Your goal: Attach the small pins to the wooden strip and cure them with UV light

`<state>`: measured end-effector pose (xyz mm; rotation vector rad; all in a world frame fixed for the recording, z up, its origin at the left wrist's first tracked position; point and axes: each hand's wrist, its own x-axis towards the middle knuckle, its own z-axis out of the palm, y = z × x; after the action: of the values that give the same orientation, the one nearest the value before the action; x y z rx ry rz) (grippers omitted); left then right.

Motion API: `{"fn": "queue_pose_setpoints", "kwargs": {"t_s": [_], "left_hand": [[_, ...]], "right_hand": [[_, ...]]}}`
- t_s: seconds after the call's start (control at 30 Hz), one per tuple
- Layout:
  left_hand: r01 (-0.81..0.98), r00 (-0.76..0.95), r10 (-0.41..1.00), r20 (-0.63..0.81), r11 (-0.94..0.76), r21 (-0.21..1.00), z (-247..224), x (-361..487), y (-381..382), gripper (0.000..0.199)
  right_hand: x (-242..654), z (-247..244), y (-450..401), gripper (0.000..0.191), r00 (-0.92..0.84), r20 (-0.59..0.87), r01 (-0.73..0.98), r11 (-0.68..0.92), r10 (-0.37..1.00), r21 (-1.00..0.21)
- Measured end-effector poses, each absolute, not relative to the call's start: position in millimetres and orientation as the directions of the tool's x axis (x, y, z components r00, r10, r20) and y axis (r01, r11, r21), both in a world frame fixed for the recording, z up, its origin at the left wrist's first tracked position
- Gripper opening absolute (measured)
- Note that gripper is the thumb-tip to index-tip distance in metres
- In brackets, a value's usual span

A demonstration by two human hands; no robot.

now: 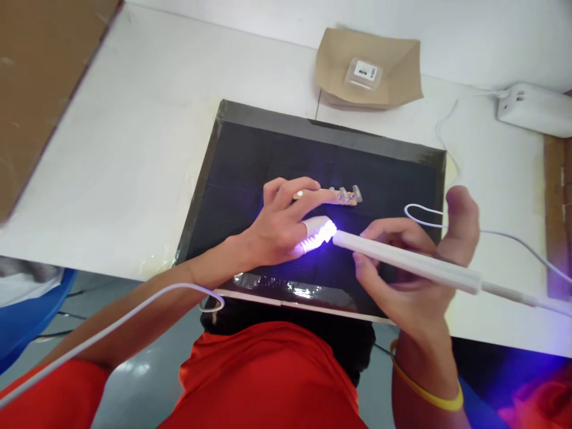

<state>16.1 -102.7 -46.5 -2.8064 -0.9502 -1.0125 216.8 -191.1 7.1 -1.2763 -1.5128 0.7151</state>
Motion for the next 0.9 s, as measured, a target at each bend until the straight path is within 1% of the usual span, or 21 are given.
{"fn": "queue_pose_setpoints", "kwargs": {"t_s": [0.1, 0.13, 0.2, 0.33, 0.43, 0.63, 0.9], "left_hand": [[0.547, 0.517, 0.663, 0.542, -0.743, 0.387, -37, 6, -89, 0.013], [0.550, 0.483, 0.691, 0.538, -0.718, 0.427, -34, 2, -84, 0.011], [0.571, 0.446, 0.733, 0.514, -0.675, 0.468, -30, -6, -74, 0.007], [0.620, 0.449, 0.801, 0.396, -0.598, 0.507, -32, -13, -63, 0.005], [0.633, 0.448, 0.827, 0.341, -0.562, 0.532, -38, -10, -61, 0.007], [0.637, 0.460, 0.830, 0.315, -0.556, 0.535, -41, -5, -65, 0.006], [0.645, 0.480, 0.826, 0.297, -0.561, 0.519, -44, -8, -63, 0.004]], "right_hand": [[219, 5, -197, 0.107, 0.056, 0.268, 0.268, 0.244, 0.962, -0.932], [220, 4, -199, 0.105, 0.072, 0.251, 0.245, 0.227, 0.965, -0.943], [222, 0, -202, 0.100, 0.120, 0.229, 0.206, 0.201, 0.966, -0.958], [224, -9, -207, 0.092, 0.227, 0.197, 0.143, 0.168, 0.954, -0.975], [225, -14, -211, 0.089, 0.283, 0.151, 0.093, 0.130, 0.947, -0.987], [223, -18, -215, 0.087, 0.303, 0.100, 0.051, 0.089, 0.948, -0.995], [222, -25, -218, 0.088, 0.361, 0.071, 0.047, 0.058, 0.930, -0.997]]}}
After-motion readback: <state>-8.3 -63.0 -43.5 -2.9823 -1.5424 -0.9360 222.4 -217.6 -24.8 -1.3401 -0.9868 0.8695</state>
